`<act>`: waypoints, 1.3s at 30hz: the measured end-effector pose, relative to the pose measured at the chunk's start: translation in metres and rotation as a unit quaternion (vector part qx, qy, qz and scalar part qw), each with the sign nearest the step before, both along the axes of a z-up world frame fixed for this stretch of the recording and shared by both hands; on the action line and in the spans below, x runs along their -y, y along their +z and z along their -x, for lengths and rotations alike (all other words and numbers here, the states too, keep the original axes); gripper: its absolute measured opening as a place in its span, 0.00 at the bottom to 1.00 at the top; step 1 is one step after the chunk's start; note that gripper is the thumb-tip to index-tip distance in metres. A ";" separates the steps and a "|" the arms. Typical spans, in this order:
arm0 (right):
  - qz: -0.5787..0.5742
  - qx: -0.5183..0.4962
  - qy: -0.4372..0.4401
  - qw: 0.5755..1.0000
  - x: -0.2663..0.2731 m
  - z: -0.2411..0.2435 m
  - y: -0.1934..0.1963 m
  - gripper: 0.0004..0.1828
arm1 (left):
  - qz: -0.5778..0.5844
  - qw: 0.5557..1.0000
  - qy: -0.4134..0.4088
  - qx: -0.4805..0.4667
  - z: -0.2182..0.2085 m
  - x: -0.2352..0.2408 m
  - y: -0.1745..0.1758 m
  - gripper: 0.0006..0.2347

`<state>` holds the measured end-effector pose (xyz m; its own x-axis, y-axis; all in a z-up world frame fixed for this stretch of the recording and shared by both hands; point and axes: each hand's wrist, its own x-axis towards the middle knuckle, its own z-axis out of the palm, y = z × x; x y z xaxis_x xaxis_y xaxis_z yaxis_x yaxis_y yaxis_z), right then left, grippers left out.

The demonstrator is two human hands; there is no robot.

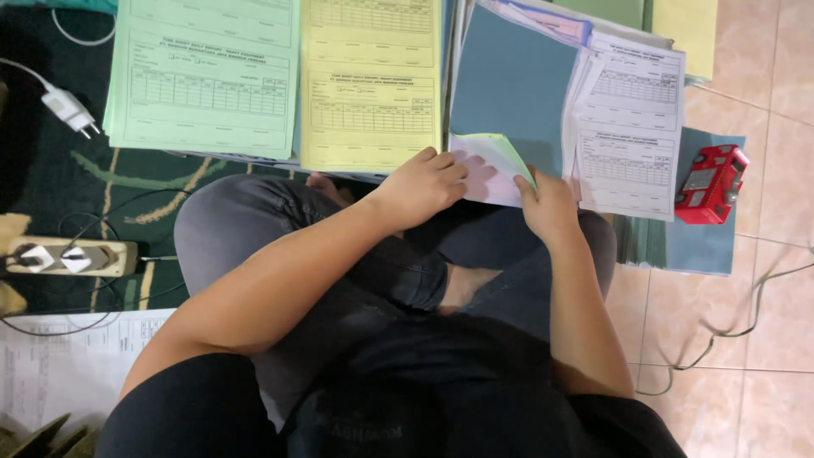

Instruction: The person sits cross-legged on the floor and organizes a stack of multicolored papers. They separate the papers into smaller groups, align the edges, and place them into a blue folder.

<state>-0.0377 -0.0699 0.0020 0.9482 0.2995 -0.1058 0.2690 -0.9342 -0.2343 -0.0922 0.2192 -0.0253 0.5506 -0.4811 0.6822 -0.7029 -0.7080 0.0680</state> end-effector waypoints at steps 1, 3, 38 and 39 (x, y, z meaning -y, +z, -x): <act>-0.005 0.000 -0.004 1.000 0.001 -0.003 0.004 0.23 | -0.005 1.000 -0.004 0.000 0.002 0.000 0.002 0.06; -0.006 -0.049 -0.004 0.999 0.000 -0.010 0.010 0.24 | 0.026 1.000 -0.013 -0.002 0.004 -0.002 0.007 0.07; -0.046 -0.076 0.095 0.992 -0.044 0.012 0.090 0.17 | 0.090 0.995 0.049 0.016 -0.008 0.013 0.055 0.02; -0.048 -0.093 0.091 0.990 -0.045 0.011 0.095 0.17 | 0.093 0.994 0.056 0.021 -0.008 0.013 0.057 0.02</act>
<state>-0.0486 -0.0251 0.0970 0.8442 0.4809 -0.2367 0.3750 -0.8455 -0.3802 -0.0842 0.2066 0.0314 0.5622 -0.2813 0.7777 -0.6254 -0.7599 0.1772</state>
